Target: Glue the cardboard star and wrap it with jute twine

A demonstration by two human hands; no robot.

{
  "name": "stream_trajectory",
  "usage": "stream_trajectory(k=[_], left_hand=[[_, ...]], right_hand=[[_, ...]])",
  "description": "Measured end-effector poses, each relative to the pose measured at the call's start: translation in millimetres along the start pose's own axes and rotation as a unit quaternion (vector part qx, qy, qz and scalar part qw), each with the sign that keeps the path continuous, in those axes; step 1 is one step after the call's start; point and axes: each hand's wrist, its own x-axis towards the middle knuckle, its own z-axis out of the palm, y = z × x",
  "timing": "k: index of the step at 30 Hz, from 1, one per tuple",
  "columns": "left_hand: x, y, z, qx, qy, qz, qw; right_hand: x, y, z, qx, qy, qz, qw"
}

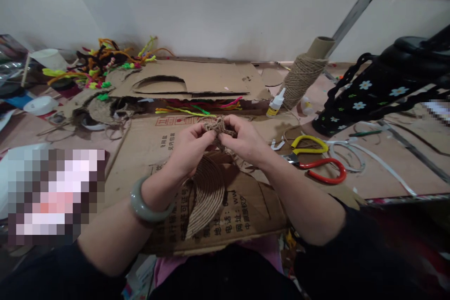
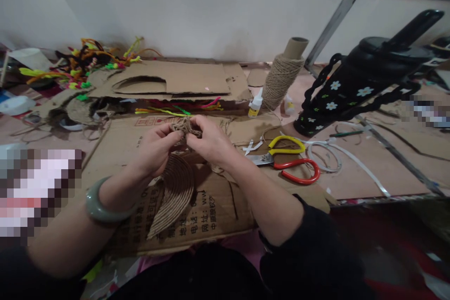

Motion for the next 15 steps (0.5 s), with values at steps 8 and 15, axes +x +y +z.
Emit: stream_trajectory(k=[8, 15], left_hand=[[1.8, 4.9, -2.0, -0.011, 0.006, -0.01, 1.0], [0.6, 11.6, -12.2, 0.046, -0.116, -0.084, 0.989]], right_hand=[[2.2, -1.7, -1.5, 0.059, 0.009, 0.036, 0.998], [-1.3, -4.9, -20.1, 0.044, -0.107, 0.02, 0.993]])
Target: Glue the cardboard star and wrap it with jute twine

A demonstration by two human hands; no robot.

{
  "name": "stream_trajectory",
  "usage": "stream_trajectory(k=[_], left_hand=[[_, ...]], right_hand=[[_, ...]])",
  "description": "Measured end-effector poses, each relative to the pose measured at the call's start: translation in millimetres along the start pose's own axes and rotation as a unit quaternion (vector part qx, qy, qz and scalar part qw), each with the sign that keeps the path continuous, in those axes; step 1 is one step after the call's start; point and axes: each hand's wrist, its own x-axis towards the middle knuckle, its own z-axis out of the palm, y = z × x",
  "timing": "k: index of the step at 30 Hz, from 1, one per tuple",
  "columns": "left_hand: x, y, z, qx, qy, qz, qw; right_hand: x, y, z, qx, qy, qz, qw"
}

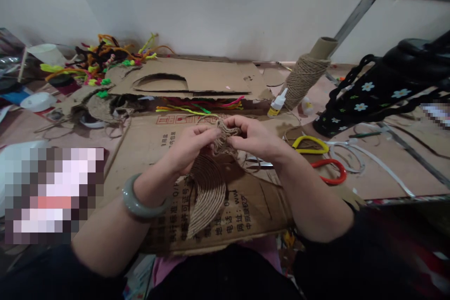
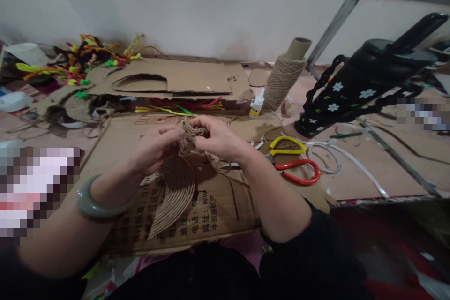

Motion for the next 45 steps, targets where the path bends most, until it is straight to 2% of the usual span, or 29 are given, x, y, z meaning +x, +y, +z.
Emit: stream_trajectory(k=[2, 5, 9, 14, 17, 22, 26, 30, 34, 36, 38, 41, 45], left_hand=[[-1.2, 0.3, -2.0, 0.042, -0.021, -0.023, 0.999], [-1.0, 0.3, -1.6, 0.074, -0.007, -0.016, 0.997], [1.0, 1.4, 1.4, 0.032, 0.044, 0.018, 0.998], [2.2, 1.4, 1.1, 0.008, 0.06, 0.026, 0.998], [1.9, 0.8, -0.1, 0.007, 0.029, 0.005, 1.0], [-0.6, 3.9, -1.1, 0.006, -0.017, -0.057, 0.998], [-5.1, 7.0, -1.6, 0.108, -0.068, -0.07, 0.989], [-7.6, 8.2, -2.2, 0.197, -0.082, -0.08, 0.974], [-7.2, 8.7, -1.8, 0.201, -0.107, -0.098, 0.969], [-6.4, 8.6, -0.9, 0.189, -0.104, -0.088, 0.973], [-4.8, 7.8, 0.5, 0.166, -0.068, -0.055, 0.982], [-0.3, 4.4, 2.0, 0.141, 0.01, 0.004, 0.99], [6.2, -2.1, 1.3, 0.123, 0.089, 0.05, 0.987]], right_hand=[[-2.1, -2.3, -3.7, -0.017, -0.028, -0.003, 0.999], [-2.1, -3.2, -4.5, -0.01, -0.012, 0.011, 1.0], [1.8, 0.1, -2.1, 0.08, 0.034, 0.038, 0.995], [5.6, 3.7, -2.4, 0.126, 0.048, 0.03, 0.99], [3.7, 0.9, -7.0, 0.117, 0.007, 0.033, 0.993], [-4.1, -9.0, -17.5, 0.014, -0.131, 0.037, 0.991], [-7.1, -12.9, -21.0, -0.033, -0.154, 0.015, 0.987], [-6.7, -10.7, -20.8, -0.027, -0.129, 0.006, 0.991], [-5.5, -8.7, -17.8, -0.043, -0.105, -0.008, 0.994], [-5.0, -8.3, -15.4, -0.077, -0.071, -0.02, 0.994], [-4.7, -7.6, -12.8, -0.149, 0.007, -0.049, 0.988], [-5.9, -6.8, -8.7, -0.275, 0.126, -0.101, 0.948], [-9.8, -7.4, -1.2, -0.359, 0.165, -0.123, 0.91]])
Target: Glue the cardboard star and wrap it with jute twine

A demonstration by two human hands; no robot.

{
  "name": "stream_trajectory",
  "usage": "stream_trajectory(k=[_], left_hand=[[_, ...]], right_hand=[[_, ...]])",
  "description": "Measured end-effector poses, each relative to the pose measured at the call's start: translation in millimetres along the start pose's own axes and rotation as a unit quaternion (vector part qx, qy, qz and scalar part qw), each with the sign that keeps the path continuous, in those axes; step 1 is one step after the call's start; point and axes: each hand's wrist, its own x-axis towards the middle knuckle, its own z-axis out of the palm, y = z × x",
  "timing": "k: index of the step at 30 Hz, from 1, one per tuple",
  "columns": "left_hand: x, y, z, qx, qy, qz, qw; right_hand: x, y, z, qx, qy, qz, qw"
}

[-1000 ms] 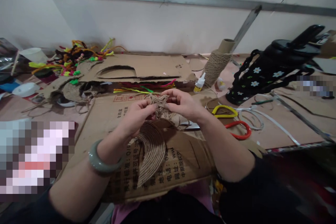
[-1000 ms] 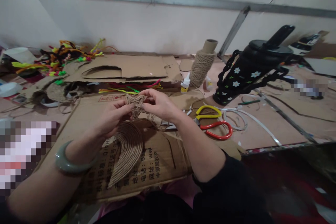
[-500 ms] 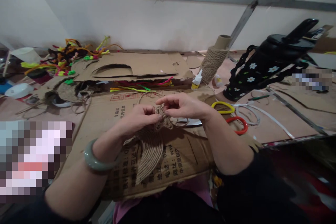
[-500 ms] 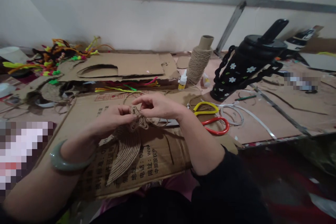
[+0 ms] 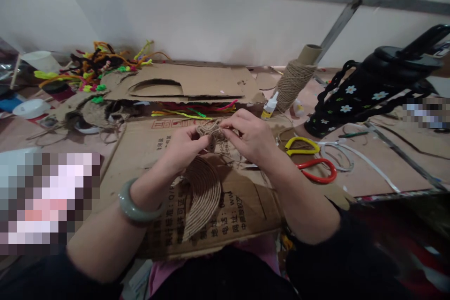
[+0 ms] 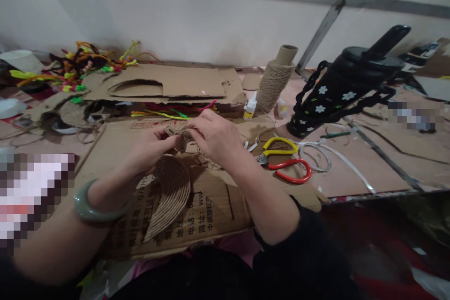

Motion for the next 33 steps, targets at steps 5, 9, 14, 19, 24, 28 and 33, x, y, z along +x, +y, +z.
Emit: stream_trajectory(k=[5, 9, 14, 19, 24, 28, 33], left_hand=[[3.5, -5.2, -1.5, -0.037, 0.059, 0.033, 0.997], [3.7, -3.9, -0.4, -0.075, 0.086, 0.035, 0.993], [1.9, -0.8, 3.8, -0.12, 0.104, 0.029, 0.987], [0.0, -0.2, 5.7, -0.14, 0.1, 0.019, 0.985], [-1.5, -1.2, 6.2, -0.186, 0.079, 0.004, 0.979], [-1.3, -1.4, 6.2, -0.208, 0.067, -0.013, 0.976], [-0.7, 0.0, 5.5, -0.207, 0.078, -0.025, 0.975]], right_hand=[[-4.4, -10.0, 8.9, -0.01, -0.015, 0.025, 1.0], [-5.6, -15.3, 16.9, 0.007, -0.02, 0.018, 1.0], [-8.0, -19.9, 21.5, -0.059, -0.044, 0.019, 0.997], [-9.4, -25.4, 21.3, -0.115, -0.067, 0.015, 0.991], [-11.3, -27.4, 21.4, -0.166, -0.064, -0.004, 0.984], [-12.3, -28.8, 20.3, -0.189, -0.055, -0.024, 0.98], [-12.0, -29.9, 20.5, -0.168, -0.063, -0.007, 0.984]])
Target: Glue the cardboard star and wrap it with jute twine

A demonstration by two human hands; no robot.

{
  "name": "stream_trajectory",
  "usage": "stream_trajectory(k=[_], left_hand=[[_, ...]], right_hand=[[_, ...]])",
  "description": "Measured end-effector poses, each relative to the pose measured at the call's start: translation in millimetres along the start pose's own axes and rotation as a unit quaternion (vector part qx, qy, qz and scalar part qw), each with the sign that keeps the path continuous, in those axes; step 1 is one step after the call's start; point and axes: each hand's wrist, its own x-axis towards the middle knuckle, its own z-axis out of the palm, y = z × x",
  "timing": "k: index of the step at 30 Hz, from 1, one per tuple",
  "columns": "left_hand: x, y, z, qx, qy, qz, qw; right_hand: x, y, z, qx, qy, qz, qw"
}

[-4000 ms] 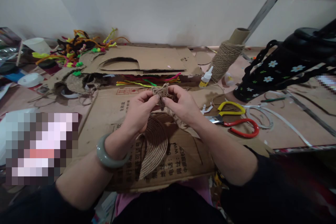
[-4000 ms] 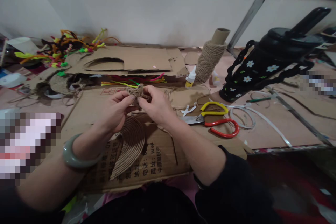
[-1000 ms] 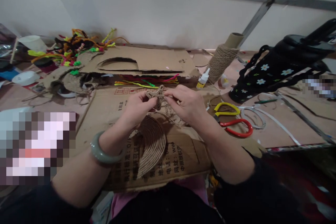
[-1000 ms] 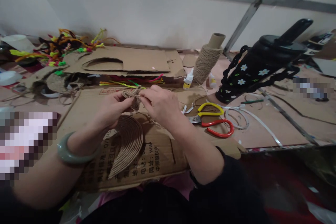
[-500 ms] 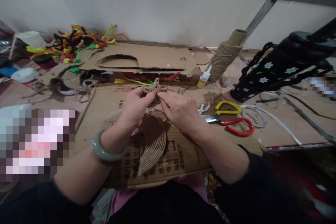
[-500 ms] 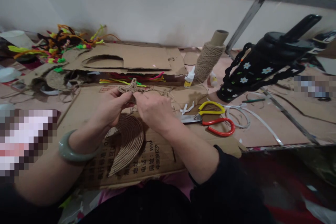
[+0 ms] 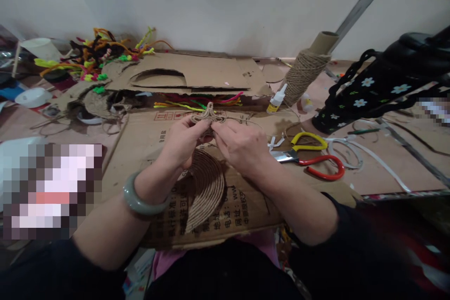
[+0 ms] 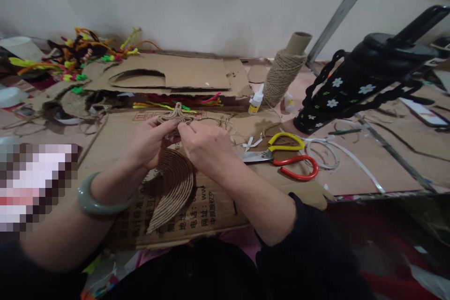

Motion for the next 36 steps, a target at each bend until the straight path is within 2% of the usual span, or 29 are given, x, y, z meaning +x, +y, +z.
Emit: stream_trajectory(k=[2, 5, 8, 10, 12, 14, 18, 24, 28, 34, 36], left_hand=[[-0.1, 1.2, 0.1, 0.003, 0.006, 0.002, 1.0], [-0.7, 3.7, 0.0, 0.01, 0.016, 0.015, 1.0], [-2.0, 5.7, 0.2, 0.019, 0.014, 0.028, 0.999], [-3.3, 5.7, 0.8, 0.024, 0.005, 0.037, 0.999], [-4.5, 4.3, 1.7, 0.031, -0.006, 0.046, 0.998], [-5.2, 2.0, 2.4, 0.036, -0.012, 0.051, 0.998], [-5.2, -1.6, 2.3, 0.02, -0.03, 0.035, 0.999], [-7.6, 0.4, 3.2, -0.007, -0.049, 0.012, 0.999], [-9.9, -0.3, 4.7, 0.021, -0.047, 0.017, 0.999], [-9.7, -5.9, 4.0, 0.034, -0.059, 0.025, 0.997], [-9.7, -4.6, 4.7, 0.022, -0.053, 0.019, 0.998]], right_hand=[[0.3, 1.5, 1.0, 0.039, 0.01, 0.0, 0.999], [1.7, 6.3, 0.5, 0.142, 0.062, 0.009, 0.988], [5.2, 12.0, -2.2, 0.243, 0.116, 0.077, 0.96], [8.1, 14.8, -2.4, 0.308, 0.102, 0.137, 0.936], [10.8, 16.2, 0.0, 0.377, 0.06, 0.171, 0.908], [13.0, 16.4, 4.4, 0.438, 0.027, 0.179, 0.881], [15.7, 16.1, 11.7, 0.507, 0.023, 0.172, 0.844], [18.4, 18.3, 11.9, 0.521, 0.022, 0.186, 0.833], [19.5, 18.6, 12.0, 0.523, 0.009, 0.201, 0.828], [18.7, 17.6, 12.9, 0.483, 0.001, 0.197, 0.853], [18.6, 17.8, 11.1, 0.496, -0.003, 0.193, 0.847]])
